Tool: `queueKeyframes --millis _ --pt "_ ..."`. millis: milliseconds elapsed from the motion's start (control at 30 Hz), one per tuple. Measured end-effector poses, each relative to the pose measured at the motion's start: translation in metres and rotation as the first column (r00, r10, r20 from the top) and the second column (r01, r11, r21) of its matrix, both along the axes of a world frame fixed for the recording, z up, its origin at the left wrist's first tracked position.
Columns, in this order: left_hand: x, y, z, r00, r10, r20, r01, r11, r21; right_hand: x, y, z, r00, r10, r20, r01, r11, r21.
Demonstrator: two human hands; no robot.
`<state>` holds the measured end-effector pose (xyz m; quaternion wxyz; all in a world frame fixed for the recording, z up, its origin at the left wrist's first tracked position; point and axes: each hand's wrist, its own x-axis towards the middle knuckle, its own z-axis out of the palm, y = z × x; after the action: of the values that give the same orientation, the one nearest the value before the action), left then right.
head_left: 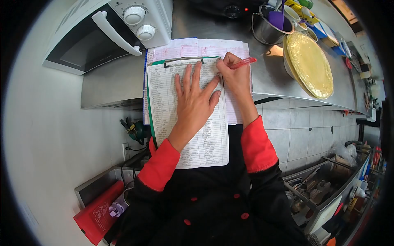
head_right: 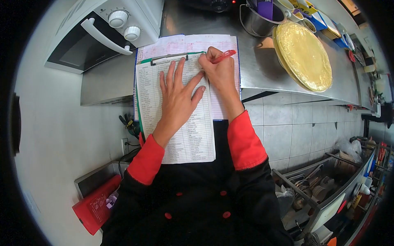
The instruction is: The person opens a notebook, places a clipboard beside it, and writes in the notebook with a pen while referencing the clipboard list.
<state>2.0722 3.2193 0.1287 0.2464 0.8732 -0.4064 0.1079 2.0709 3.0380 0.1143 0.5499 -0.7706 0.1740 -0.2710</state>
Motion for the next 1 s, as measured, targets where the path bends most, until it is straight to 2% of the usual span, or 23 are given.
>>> queueKeyframes --millis 467,667,733,867,933,1000 --pt "0.000 0.000 -0.001 1.000 0.001 -0.016 -0.001 1.000 -0.011 0.001 0.002 0.002 1.000 -0.023 -0.008 0.023 0.999 -0.030" --pt "0.001 0.000 -0.002 0.999 0.004 0.036 -0.004 1.000 0.001 0.000 0.002 0.002 1.000 -0.019 -0.023 0.017 0.999 -0.049" --pt "0.000 0.000 0.000 1.000 0.006 -0.009 -0.006 1.000 0.007 0.000 0.001 0.001 1.000 -0.008 -0.021 0.006 0.997 -0.072" --pt "0.000 0.000 -0.002 1.000 0.006 -0.002 -0.006 1.000 0.007 -0.001 0.000 0.005 1.000 -0.004 -0.015 0.004 1.000 -0.015" --pt "0.001 0.000 -0.003 0.999 0.004 0.034 -0.003 1.000 -0.022 -0.002 0.001 0.009 0.999 -0.027 -0.018 0.026 0.996 -0.083" --pt "0.001 0.000 -0.003 1.000 0.003 0.028 -0.003 1.000 -0.015 0.000 0.000 0.003 1.000 -0.018 -0.019 0.016 0.997 -0.078"
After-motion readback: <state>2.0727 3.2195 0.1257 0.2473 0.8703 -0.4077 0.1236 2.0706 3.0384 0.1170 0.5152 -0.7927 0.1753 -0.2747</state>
